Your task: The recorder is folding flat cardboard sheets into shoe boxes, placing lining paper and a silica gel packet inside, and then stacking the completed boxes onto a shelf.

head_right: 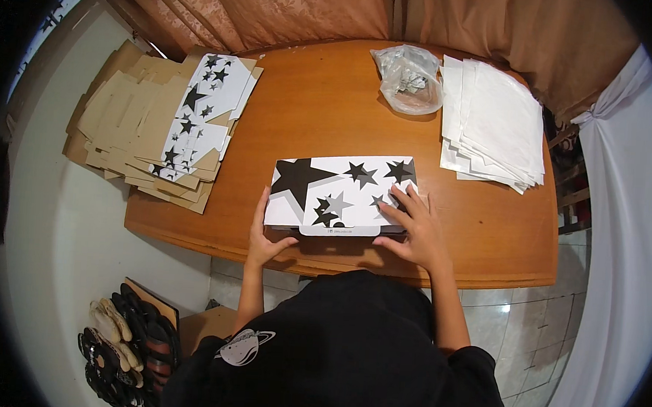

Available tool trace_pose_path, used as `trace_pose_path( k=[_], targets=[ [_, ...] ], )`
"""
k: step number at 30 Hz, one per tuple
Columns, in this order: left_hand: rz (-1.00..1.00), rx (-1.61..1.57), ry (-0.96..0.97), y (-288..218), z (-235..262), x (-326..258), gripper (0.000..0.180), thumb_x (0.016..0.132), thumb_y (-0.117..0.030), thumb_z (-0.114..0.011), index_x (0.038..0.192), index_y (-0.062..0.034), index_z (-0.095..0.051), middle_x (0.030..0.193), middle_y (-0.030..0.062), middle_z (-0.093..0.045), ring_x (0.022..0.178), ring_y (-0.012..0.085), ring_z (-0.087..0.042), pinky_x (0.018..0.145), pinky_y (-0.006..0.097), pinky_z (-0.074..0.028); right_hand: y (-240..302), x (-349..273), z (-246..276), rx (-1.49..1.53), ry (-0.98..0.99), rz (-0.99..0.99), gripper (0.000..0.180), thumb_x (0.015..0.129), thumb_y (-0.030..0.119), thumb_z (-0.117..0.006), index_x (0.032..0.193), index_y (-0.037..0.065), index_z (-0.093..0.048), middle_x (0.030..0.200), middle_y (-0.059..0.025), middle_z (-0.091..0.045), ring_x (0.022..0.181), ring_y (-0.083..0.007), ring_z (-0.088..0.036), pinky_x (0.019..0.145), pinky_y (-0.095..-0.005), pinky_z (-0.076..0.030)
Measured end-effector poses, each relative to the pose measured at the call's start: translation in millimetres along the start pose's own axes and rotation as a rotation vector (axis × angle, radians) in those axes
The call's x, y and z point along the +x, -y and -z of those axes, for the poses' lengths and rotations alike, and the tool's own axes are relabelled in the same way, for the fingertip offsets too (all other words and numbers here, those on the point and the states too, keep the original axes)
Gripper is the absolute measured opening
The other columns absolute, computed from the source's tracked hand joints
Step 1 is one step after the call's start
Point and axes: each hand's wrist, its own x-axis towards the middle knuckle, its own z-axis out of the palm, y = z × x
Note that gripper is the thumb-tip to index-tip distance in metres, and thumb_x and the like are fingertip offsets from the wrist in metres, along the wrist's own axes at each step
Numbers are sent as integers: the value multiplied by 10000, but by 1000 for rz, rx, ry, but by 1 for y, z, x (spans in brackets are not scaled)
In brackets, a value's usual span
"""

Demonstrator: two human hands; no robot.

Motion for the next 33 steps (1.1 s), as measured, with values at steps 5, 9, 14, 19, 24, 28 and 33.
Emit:
trace_pose_path(
  k=[5,9,14,19,24,28,33],
  targets=[
    [-56,127,-145,0,-25,-5,1086,526,-261,-854,1361,7,-214,1401,197,-256,1256,269,-328,1024,369,-280,-3,-4,-21,90,-149,48,454,632,328,-752,1045,175,-641,1223,-50,-522,1175,-331,-430,960,-469,-336],
    [7,87,-333,-3,-37,0,1030,533,-174,-852,1344,2,-243,1373,188,-312,1233,259,-354,1011,365,-301,0,1,-27,148,-234,36,302,683,184,-722,981,173,-673,1097,-16,-606,1112,-294,-487,905,-397,-402],
    [26,225,-314,8,-40,0,954,559,-215,-838,1312,-9,-290,1354,231,-325,1236,321,-362,1005,368,-320,-4,1,-39,74,-215,21,302,691,172,-714,990,181,-669,1084,1,-612,1126,-264,-484,924,-400,-386],
    [27,307,-302,1,-40,1,893,581,-231,-827,1287,-11,-326,1356,239,-311,1230,341,-361,1000,378,-320,-5,-1,-41,73,-178,-24,295,717,179,-694,1010,192,-666,1125,11,-594,1178,-260,-437,986,-461,-296],
    [18,347,-234,7,-35,-4,883,595,-277,-816,1284,-15,-329,1357,242,-291,1239,355,-334,993,399,-320,-4,-2,-39,102,-79,-105,262,747,248,-668,1009,229,-666,1159,34,-571,1223,-251,-388,1028,-590,-82],
    [2,435,-284,3,-37,-7,808,608,-350,-797,1259,-65,-411,1377,239,-252,1257,360,-303,1005,463,-273,-1,-1,-39,65,-94,-104,254,746,246,-669,1000,244,-669,1152,44,-574,1226,-246,-387,1005,-630,-7],
    [-179,854,-239,-12,-44,-8,526,633,-332,-773,1090,-143,-594,1336,119,-389,1273,316,-303,1030,485,-195,8,1,-37,-153,-185,-56,260,734,340,-663,981,259,-670,1145,82,-573,1214,-225,-406,917,-718,61]
  ],
)
